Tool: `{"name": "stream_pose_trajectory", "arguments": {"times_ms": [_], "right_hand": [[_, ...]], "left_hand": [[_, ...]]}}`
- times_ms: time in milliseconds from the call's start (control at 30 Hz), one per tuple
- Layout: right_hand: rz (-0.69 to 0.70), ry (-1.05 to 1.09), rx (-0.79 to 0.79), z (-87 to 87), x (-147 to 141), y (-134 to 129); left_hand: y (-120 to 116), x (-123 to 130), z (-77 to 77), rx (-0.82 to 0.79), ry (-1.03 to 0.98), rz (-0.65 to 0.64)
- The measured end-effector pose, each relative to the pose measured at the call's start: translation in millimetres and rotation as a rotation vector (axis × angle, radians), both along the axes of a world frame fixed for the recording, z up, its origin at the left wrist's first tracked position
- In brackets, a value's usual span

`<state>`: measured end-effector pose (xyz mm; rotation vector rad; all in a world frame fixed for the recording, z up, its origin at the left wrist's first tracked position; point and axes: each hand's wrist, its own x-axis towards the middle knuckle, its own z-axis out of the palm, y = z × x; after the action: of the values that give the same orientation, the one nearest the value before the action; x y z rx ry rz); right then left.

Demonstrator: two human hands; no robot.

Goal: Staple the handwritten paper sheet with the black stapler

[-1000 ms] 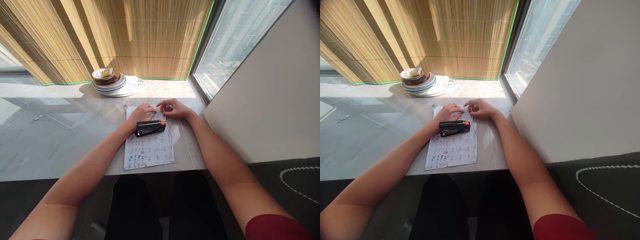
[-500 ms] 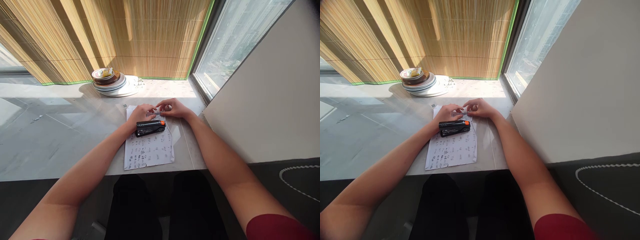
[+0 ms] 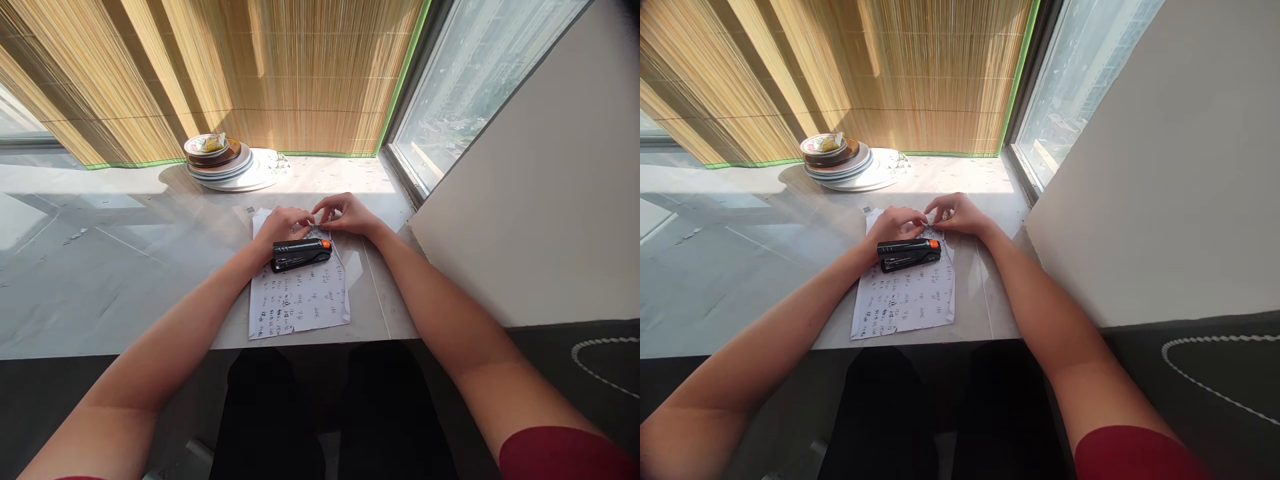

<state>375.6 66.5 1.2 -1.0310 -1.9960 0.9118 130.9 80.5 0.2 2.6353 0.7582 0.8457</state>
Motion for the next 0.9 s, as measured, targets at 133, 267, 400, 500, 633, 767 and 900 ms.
{"name": "stream_pose_trajectory", "arguments": {"times_ms": [133,267,400,500,633,767,900], "right_hand": [[-0.021,0.034,-0.012,-0.8,1,1],[-0.014,0.065,-0.065,-2.5,2,2],[-0.004,0.076,-0.097,-3.5,2,3],[-0.004,0.072,-0.089,-3.1,2,3],[0.0,0.063,-0.074,-2.0,2,3],[-0.004,0.053,-0.071,-0.8,2,1],[-0.01,0.05,-0.078,-0.1,1,0]], "left_hand": [[4,-1,-1.3,0.023,0.05,-0.033],[5,-3,-2.3,0.005,0.061,-0.059],[4,-4,-1.8,-0.026,0.017,-0.037],[2,-3,-0.9,-0.041,0.006,-0.015],[0,-3,-0.6,-0.039,-0.023,0.019],[-4,-2,-0.5,-0.084,-0.111,0.069],[-7,0,0.4,-0.154,-0.163,0.076]]}}
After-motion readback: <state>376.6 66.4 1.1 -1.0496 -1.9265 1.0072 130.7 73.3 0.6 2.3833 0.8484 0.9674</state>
